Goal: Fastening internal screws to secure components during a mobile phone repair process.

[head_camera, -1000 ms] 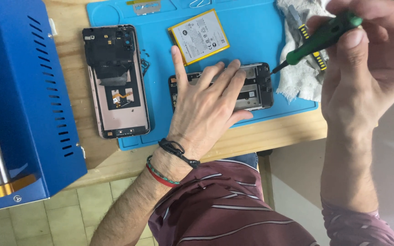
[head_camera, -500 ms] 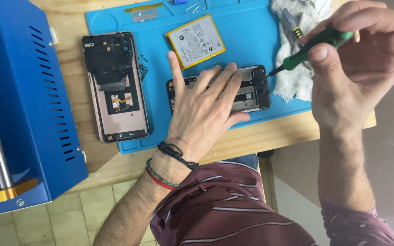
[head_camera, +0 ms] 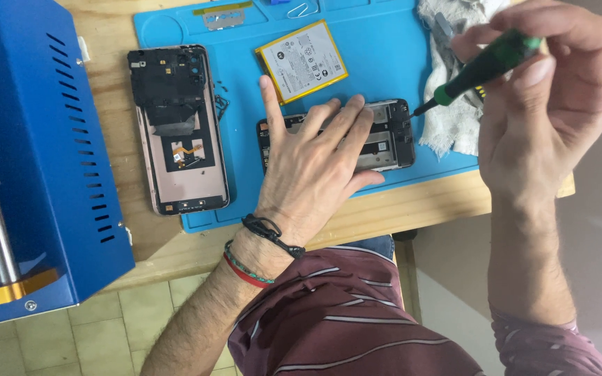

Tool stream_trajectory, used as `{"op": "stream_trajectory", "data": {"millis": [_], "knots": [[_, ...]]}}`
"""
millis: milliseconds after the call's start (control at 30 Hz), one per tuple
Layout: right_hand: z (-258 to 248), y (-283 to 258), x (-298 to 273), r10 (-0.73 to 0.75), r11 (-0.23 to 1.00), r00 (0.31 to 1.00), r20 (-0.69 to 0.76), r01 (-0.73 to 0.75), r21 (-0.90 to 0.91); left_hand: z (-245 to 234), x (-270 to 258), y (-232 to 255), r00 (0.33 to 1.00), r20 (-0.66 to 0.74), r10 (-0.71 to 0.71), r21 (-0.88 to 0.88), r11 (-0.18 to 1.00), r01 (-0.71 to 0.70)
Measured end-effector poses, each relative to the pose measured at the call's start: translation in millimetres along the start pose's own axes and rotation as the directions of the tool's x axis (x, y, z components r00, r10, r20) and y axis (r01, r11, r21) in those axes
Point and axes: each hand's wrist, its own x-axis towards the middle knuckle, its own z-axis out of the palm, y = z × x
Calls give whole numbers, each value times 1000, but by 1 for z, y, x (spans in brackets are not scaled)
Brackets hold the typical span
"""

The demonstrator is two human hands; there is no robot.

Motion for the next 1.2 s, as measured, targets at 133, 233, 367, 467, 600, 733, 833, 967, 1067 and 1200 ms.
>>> {"op": "stream_trajectory", "data": {"millis": [133, 233, 367, 467, 600, 733, 833, 967, 1067, 1200], "knots": [[-10, 7, -1, -35, 999, 999, -30, 35, -28, -1, 0, 0, 1000, 0, 0, 9, 1000, 0], [-6, -3, -3, 116, 992, 993, 31, -118, 43, -1, 1, 0, 1000, -5, 3, 5, 1000, -3], [-10, 8, 0, 6, 1000, 1000, 9, -6, -23, 0, 0, 0, 1000, -7, 0, 8, 1000, 0], [-9, 0, -2, 23, 999, 999, 36, -22, -24, 0, -1, 0, 1000, -5, 1, 10, 1000, -1], [-4, 0, -1, -6, 999, 996, 85, 10, -53, 1, 0, 0, 1000, -17, 2, 0, 1000, -2], [-12, 8, -7, 54, 998, 997, 51, -54, 9, 2, -1, 0, 1000, -18, 0, 13, 1000, 0], [-8, 0, -9, 142, 988, 985, 99, -147, 40, 2, -1, 0, 1000, -12, -3, 0, 1000, 3], [-12, 12, -10, 24, 996, 998, 52, -19, -87, 3, -1, -1, 1000, -26, -1, 7, 1000, 2], [-17, 18, -13, 13, 991, 1000, -5, -13, -132, 4, -2, -1, 999, -38, 3, 2, 1000, -3], [-28, 29, -16, -20, 986, 998, -64, 9, -168, 5, -2, -2, 999, -40, 7, -7, 1000, -7]]}}
